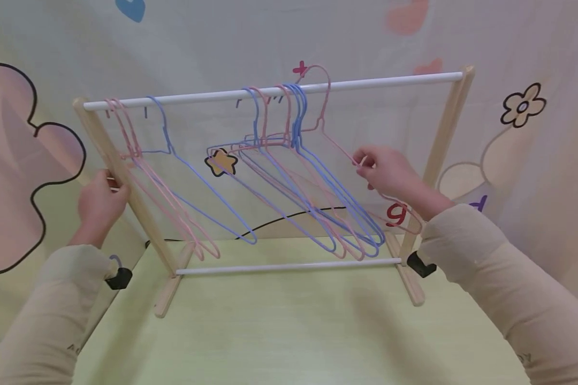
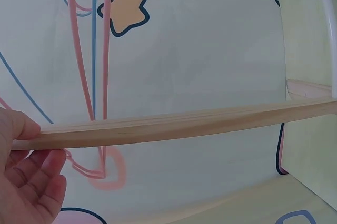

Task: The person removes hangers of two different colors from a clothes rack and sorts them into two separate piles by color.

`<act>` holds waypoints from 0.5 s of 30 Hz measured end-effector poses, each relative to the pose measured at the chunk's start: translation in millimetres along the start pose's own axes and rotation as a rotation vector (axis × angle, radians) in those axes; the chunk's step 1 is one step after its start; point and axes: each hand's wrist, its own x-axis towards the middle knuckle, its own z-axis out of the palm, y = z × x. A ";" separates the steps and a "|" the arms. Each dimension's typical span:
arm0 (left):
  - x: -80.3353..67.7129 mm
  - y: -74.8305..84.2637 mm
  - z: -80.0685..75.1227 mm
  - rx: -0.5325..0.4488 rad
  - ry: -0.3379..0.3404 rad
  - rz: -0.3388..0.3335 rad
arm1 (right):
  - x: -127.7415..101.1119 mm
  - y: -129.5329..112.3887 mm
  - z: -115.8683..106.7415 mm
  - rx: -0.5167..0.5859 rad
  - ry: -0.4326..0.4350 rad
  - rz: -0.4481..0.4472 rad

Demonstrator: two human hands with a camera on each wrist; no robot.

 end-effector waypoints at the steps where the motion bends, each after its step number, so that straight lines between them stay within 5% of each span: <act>1: -0.2 0.2 0.0 0.002 -0.001 -0.001 | -2.2 0.9 -4.2 -0.012 0.011 0.009; 15: -1.9 1.5 -0.7 0.023 -0.012 -0.003 | -45.5 51.0 -51.0 -0.189 0.092 0.095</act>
